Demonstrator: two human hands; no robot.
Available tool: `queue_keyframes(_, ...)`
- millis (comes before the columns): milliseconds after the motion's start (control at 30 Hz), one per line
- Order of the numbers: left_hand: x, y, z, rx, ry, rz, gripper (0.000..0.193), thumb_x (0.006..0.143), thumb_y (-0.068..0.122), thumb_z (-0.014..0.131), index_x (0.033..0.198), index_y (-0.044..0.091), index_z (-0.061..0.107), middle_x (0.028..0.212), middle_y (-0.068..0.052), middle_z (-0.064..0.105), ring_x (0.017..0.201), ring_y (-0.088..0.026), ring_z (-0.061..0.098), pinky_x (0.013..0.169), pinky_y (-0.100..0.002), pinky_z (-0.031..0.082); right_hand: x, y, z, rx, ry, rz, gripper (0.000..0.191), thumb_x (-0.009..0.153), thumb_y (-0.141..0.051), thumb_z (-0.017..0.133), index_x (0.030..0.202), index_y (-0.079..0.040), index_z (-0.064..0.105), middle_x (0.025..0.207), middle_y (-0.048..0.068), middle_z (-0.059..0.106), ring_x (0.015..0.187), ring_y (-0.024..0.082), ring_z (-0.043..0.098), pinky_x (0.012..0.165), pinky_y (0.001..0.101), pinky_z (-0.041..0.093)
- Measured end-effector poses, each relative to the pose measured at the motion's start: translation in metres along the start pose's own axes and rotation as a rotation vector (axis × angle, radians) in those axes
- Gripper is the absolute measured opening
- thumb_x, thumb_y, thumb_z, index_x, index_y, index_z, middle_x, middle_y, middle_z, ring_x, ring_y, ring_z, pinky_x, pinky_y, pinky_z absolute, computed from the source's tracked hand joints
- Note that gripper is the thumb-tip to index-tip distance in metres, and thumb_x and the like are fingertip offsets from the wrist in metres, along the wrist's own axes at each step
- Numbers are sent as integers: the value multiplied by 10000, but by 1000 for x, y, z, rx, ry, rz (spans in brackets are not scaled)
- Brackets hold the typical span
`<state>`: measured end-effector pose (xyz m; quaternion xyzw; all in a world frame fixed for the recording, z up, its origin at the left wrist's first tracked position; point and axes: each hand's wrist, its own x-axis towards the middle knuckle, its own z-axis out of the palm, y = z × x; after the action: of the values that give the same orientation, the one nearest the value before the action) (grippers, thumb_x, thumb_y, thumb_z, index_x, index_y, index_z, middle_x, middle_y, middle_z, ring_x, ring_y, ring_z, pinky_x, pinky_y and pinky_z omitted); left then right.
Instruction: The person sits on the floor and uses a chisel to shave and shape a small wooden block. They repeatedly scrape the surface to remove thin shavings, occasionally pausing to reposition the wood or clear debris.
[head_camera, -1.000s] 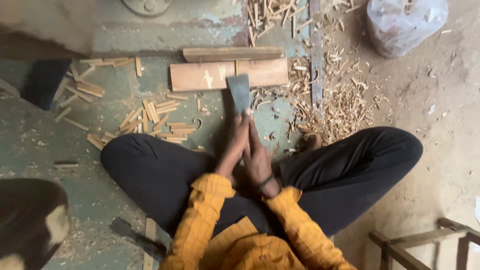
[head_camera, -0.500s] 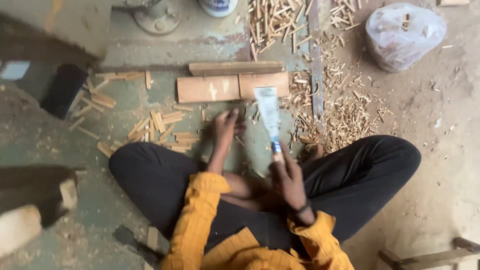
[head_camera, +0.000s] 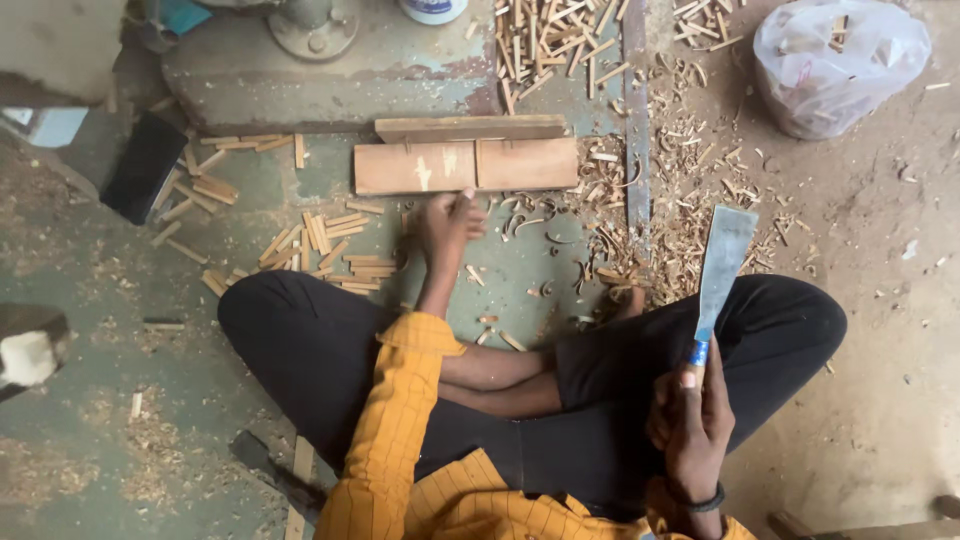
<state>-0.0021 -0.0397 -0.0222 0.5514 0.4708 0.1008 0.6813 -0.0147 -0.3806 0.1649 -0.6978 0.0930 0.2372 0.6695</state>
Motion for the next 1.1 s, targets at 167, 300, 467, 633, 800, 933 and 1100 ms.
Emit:
queue_keyframes(167, 10, 23, 15, 494, 256, 853, 243, 859, 124, 782, 960, -16, 611, 866, -204, 661, 762, -377, 658, 675, -446, 523, 8, 15, -4, 31, -99, -122, 597, 1086, -172, 418, 1656, -90, 262, 697, 15, 462, 461, 47, 373, 392, 192, 322)
queue_keyframes(300, 24, 30, 25, 605, 267, 810, 209, 750, 55, 774, 899, -1, 637, 834, -172, 672, 735, -350, 670, 661, -459, 528, 11, 23, -9, 70, -131, -109, 625, 1066, -151, 417, 1659, -99, 225, 707, 15, 467, 455, 51, 381, 385, 195, 330)
queue_keyframes(467, 28, 25, 18, 676, 306, 754, 87, 795, 74, 800, 801, 44, 719, 749, -139, 701, 712, -332, 693, 667, -446, 543, 11, 22, -9, 51, -99, -61, 630, 1064, -150, 424, 1662, -126, 228, 710, 2, 470, 457, 40, 377, 386, 190, 322)
queue_keyframes(633, 30, 29, 12, 629, 280, 736, 109, 827, 126, 789, 853, 36, 734, 787, -140, 714, 729, -310, 715, 671, -414, 561, 11, 17, 9, -68, -125, -30, 647, 1044, -155, 462, 1653, -162, 243, 715, -20, 508, 465, 26, 387, 390, 192, 326)
queue_keyframes(800, -7, 29, 0, 681, 356, 628, 328, 999, 318, 730, 865, 21, 706, 757, -138, 687, 679, -288, 671, 648, -390, 510, 18, 32, 58, -337, -217, -111, 593, 1065, -156, 507, 1638, -156, 355, 768, 0, 552, 564, 64, 438, 509, 238, 396)
queue_keyframes(933, -83, -7, 2, -15, -232, 15, 495, 1021, 518, 528, 905, 60, 677, 748, -17, 694, 610, -91, 667, 563, -261, 526, 33, 56, 108, -579, -298, -62, 569, 1062, -178, 541, 1614, -177, 401, 861, 126, 680, 697, 178, 587, 675, 300, 531)
queue_keyframes(1100, -129, -51, 10, -430, -285, -238, 458, 1069, 498, 517, 1006, 69, 666, 780, -10, 680, 641, -60, 527, 568, -208, 404, 36, 80, 137, -577, -375, -271, 537, 1032, -123, 527, 1556, -100, 416, 1434, 228, 584, 1261, 338, 633, 1012, 372, 481)
